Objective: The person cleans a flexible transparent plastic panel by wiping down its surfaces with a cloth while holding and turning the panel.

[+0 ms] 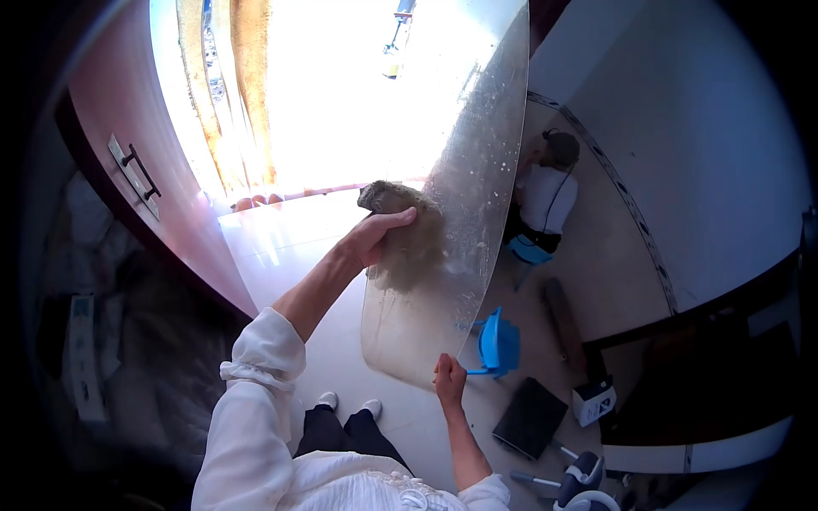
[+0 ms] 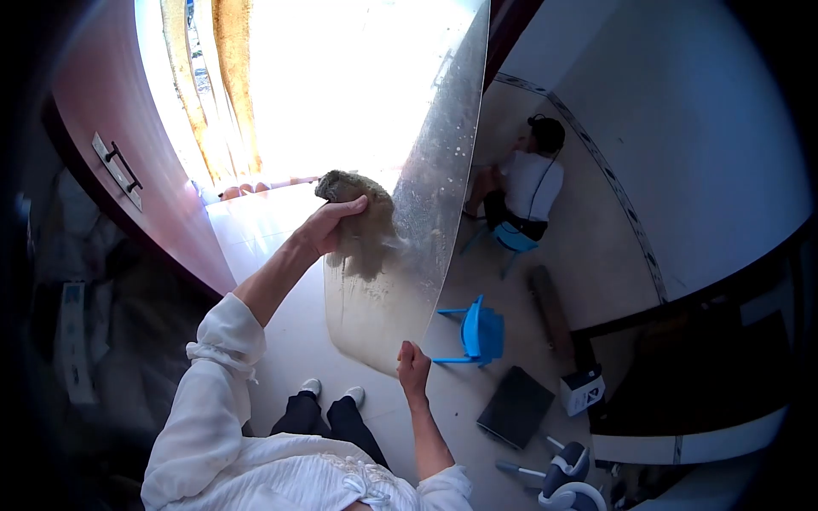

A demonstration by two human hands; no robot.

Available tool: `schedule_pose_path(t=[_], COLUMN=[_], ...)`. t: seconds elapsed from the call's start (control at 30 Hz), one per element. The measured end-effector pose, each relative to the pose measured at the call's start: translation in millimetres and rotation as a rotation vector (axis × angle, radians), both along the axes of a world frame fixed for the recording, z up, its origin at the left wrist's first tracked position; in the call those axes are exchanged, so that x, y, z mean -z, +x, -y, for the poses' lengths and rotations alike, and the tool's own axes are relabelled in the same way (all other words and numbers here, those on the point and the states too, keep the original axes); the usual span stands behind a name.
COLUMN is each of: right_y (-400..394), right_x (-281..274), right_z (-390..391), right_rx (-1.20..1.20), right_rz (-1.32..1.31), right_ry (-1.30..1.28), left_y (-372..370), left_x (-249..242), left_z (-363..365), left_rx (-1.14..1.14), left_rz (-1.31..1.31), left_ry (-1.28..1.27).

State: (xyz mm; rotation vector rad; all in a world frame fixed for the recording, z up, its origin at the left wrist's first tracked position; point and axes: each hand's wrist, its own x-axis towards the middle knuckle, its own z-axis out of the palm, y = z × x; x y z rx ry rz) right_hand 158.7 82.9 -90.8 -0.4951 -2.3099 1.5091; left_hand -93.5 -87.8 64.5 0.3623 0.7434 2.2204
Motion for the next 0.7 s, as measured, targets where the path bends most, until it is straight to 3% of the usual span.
schedule_pose_path(t=[0.1,0.2,0.33,0.47,0.57,0.7], right_y=[-10,-34,-89,-164,-212,-246], right_x=[-6,-14,-47,-95,-141,-150], right_z=[-5,-23,-36,-40,-30,-27], right_rx=[-0.067,-0.288,-0.542,-0.604,-0.734,-0.747], right_rz=[-0.003,0.069,-0.042,-0.122,-0.106,0.043], right_ry=[-0.053,-0.019,-0.318,-0.772,-0.717,-0.539], left_y=[8,11,21,32,26,16], left_x=[13,28,43,52,55,79], left_z=[9,23,43,50,51,53], left_rx=[0.036,-0.011,-0.037,-0.112,-0.191,-0.248], left_rz=[0.069,0.108,0.105,0.144,0.086,0.024], left_ry=[0.001,-0.046,-0.098,-0.184,-0.234,-0.422])
